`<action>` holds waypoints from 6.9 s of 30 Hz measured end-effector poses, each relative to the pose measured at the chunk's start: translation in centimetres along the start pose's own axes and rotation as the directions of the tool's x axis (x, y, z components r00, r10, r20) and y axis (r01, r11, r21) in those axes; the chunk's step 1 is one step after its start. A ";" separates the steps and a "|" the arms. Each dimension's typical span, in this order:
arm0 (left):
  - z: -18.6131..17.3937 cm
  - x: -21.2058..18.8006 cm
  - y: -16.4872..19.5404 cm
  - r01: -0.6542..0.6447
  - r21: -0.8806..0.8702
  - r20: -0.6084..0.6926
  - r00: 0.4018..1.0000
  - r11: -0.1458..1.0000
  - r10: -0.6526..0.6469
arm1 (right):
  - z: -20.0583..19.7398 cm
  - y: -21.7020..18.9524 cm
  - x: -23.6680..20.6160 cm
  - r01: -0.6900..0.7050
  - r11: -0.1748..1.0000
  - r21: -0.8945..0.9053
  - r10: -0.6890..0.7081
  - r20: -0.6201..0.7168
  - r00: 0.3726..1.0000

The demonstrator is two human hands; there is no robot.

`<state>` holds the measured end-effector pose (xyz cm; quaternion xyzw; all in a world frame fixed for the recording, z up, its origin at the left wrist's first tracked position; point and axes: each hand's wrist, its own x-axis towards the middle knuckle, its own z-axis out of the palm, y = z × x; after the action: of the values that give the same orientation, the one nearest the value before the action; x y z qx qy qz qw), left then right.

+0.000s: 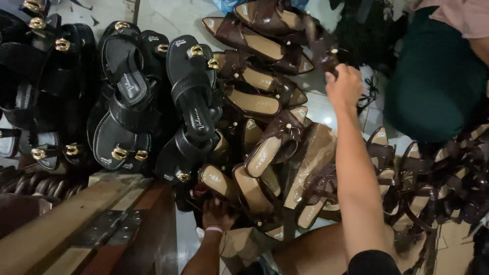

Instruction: The person sits on the floor and assembles brown high-heeled sandals by threading straps through buckles and adjusting them. They handle multiple sandals one at a time, occasionally placing finished pairs on a nearby pile.

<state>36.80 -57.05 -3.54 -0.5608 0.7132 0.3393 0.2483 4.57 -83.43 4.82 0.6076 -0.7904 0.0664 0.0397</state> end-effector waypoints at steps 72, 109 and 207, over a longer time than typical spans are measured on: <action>2.0 -0.7 1.6 0.019 0.051 -0.073 0.997 0.999 -0.015 | -3.6 -0.9 -8.2 0.104 0.802 0.588 -0.244 0.165 0.956; 7.3 -4.8 8.7 0.192 0.283 -0.427 0.903 0.940 -0.056 | -8.9 22.0 -47.0 -0.412 0.575 0.707 0.765 -0.285 0.578; 12.1 -3.9 5.9 0.067 0.162 -0.698 0.713 0.985 0.066 | -5.5 19.8 -44.8 -0.184 0.900 0.396 0.287 -0.218 0.933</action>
<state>31.74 -44.51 -7.28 -0.6235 0.7809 0.0373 0.0077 -3.04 -34.77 2.69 0.4883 -0.8189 0.3005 0.0242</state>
